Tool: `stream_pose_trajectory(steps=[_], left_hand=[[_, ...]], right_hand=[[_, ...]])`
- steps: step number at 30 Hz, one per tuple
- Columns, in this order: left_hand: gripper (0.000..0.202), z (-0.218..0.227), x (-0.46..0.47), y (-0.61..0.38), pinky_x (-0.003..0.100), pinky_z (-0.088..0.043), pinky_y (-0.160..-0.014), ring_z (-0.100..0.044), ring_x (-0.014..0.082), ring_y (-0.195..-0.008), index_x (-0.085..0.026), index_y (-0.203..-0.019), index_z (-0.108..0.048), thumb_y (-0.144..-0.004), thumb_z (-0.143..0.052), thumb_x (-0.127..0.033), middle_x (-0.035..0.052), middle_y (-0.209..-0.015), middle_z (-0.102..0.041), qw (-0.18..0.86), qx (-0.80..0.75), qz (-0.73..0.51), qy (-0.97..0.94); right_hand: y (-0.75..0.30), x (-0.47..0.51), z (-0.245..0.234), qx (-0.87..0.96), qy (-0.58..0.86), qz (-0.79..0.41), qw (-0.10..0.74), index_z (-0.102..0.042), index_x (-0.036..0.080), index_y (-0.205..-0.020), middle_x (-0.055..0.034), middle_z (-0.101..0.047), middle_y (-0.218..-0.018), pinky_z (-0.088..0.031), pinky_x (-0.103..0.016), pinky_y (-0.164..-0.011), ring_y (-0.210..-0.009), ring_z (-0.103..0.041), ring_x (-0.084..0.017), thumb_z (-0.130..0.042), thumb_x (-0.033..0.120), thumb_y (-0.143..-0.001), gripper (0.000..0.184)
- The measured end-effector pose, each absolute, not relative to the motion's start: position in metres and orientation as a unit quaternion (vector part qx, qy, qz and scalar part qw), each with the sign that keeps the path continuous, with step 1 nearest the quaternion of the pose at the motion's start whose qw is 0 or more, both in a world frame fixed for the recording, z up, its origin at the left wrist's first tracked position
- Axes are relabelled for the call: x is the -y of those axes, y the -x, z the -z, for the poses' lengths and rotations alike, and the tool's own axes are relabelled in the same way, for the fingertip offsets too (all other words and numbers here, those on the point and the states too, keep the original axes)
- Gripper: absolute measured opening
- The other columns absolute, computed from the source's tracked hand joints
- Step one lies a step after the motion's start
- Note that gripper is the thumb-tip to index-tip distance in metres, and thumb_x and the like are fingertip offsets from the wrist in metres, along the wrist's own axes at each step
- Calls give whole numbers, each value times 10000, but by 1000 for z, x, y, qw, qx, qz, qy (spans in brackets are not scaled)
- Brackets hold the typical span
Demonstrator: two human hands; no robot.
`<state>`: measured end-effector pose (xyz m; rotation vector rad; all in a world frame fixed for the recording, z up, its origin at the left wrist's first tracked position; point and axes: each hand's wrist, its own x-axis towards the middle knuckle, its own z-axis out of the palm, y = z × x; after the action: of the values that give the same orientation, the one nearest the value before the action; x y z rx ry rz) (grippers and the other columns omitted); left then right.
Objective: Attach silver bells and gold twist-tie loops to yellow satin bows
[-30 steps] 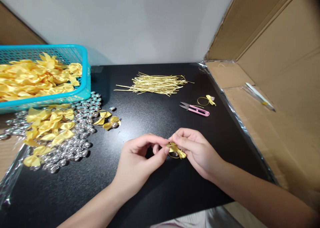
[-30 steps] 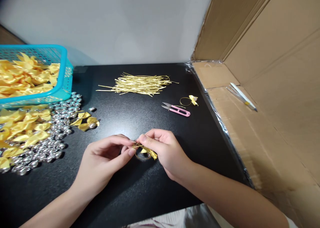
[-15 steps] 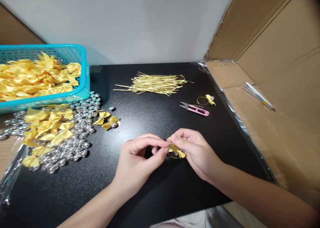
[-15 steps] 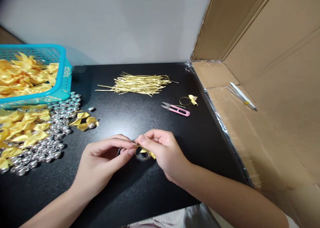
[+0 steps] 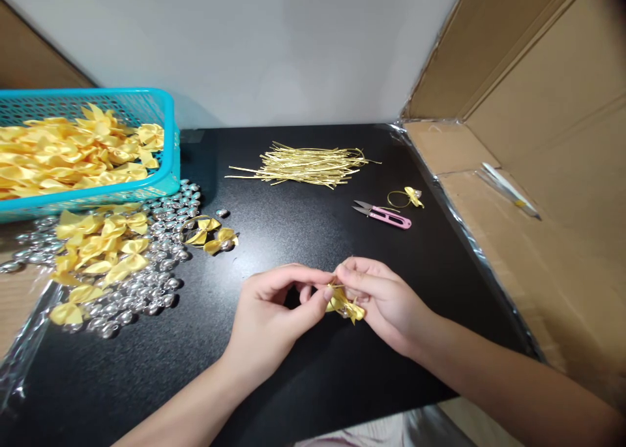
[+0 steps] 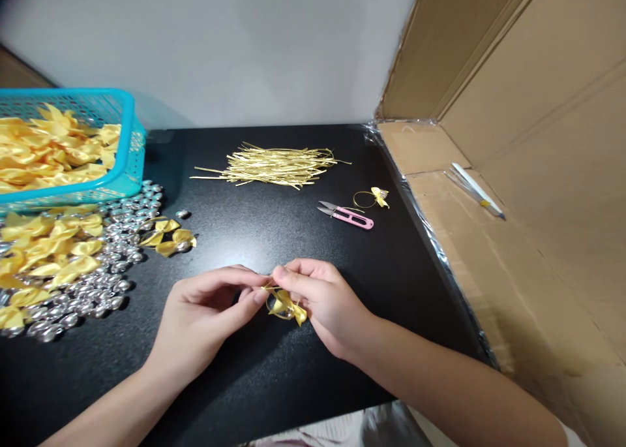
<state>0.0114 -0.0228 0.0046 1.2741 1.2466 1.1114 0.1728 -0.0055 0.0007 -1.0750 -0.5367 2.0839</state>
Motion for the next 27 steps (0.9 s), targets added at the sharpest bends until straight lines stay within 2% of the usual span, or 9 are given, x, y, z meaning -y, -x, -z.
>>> stream_pose_trajectory(steps=[3,10,18,27], left_hand=[[137,-5,23,-12,205,-475,-533,-590,108,-533,-211,-737,-788,-681,-742,-95,3,-601,-714,483,-520,-462,-532],[152,-2,23,-11,224,-508,-565,-663,135,-600,-217,-762,-793,-708,-737,-87,21,-699,-760,436,-506,-465,-582],[139,-1,23,-14,201,-506,-519,-644,110,-538,-188,-756,-779,-720,-728,-64,15,-661,-749,358,-491,-469,-641],[136,-1,22,-11,211,-514,-513,-656,124,-547,-185,-740,-768,-720,-709,-64,22,-656,-742,338,-484,-474,-654]], right_hand=[[-172,6,-1,201,410,-812,365,-618,153,-607,37,-555,-550,-323,-232,-551,-522,-449,-74,-877,424,-598,374],[-171,7,-1,205,407,-810,370,-590,155,-582,57,-511,-509,-290,-231,-529,-489,-401,-63,-873,422,-599,389],[-170,6,4,210,410,-806,373,-550,160,-562,82,-399,-475,-239,-231,-513,-475,-312,-55,-861,411,-606,402],[-170,5,3,209,422,-804,363,-563,164,-560,87,-388,-457,-227,-239,-510,-469,-298,-57,-870,429,-580,406]])
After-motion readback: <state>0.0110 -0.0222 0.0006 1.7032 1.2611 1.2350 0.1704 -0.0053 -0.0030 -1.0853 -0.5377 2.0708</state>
